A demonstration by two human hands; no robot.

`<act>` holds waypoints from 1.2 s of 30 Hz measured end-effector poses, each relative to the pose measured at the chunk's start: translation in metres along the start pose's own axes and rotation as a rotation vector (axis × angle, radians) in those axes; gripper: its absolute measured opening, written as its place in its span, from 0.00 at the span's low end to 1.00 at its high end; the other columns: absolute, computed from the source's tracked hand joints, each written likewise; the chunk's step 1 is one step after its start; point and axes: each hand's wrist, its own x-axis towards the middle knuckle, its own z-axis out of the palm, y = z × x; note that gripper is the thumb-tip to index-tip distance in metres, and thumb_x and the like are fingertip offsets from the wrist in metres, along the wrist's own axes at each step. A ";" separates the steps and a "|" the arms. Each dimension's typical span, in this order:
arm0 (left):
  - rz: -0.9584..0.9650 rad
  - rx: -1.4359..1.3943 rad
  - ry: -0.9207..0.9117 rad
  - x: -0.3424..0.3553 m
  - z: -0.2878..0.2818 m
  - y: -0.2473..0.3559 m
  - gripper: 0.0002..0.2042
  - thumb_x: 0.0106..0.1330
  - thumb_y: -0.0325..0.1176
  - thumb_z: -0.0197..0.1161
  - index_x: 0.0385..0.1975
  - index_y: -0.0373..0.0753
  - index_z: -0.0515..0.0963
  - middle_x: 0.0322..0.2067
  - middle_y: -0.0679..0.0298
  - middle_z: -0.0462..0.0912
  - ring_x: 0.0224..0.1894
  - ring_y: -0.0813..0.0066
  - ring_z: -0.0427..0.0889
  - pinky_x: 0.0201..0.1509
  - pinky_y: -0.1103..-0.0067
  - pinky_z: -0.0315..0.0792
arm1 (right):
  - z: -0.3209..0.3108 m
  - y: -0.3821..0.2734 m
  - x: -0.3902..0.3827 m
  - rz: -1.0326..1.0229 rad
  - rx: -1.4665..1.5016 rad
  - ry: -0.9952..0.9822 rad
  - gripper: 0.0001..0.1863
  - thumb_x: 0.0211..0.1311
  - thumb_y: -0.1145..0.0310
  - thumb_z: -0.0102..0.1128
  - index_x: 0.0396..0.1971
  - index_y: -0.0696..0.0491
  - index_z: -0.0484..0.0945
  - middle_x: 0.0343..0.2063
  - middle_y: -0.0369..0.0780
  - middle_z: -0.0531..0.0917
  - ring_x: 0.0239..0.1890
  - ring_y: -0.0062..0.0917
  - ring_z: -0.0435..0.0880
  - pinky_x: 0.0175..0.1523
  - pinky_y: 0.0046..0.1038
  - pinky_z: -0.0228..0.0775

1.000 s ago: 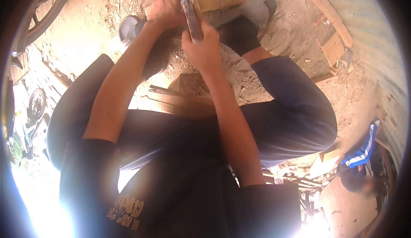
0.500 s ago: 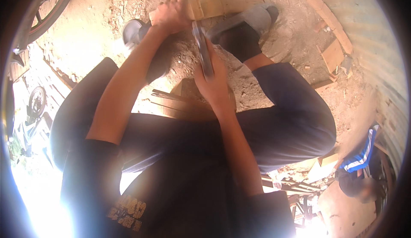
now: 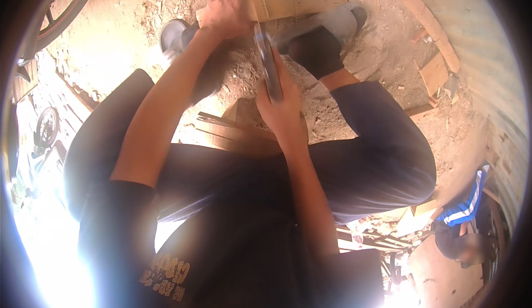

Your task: The person sits on the ground and uses a hand saw to cut a small wooden block. They hold the block steady with one hand and saw with the other, producing sawdust as they work.

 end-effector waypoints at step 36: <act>-0.022 0.014 -0.191 0.008 -0.003 0.003 0.40 0.52 0.58 0.66 0.55 0.32 0.65 0.53 0.49 0.72 0.57 0.54 0.75 0.58 0.62 0.72 | 0.008 -0.011 0.037 -0.036 0.195 0.035 0.27 0.57 0.80 0.50 0.60 0.61 0.70 0.37 0.38 0.81 0.33 0.13 0.76 0.40 0.17 0.70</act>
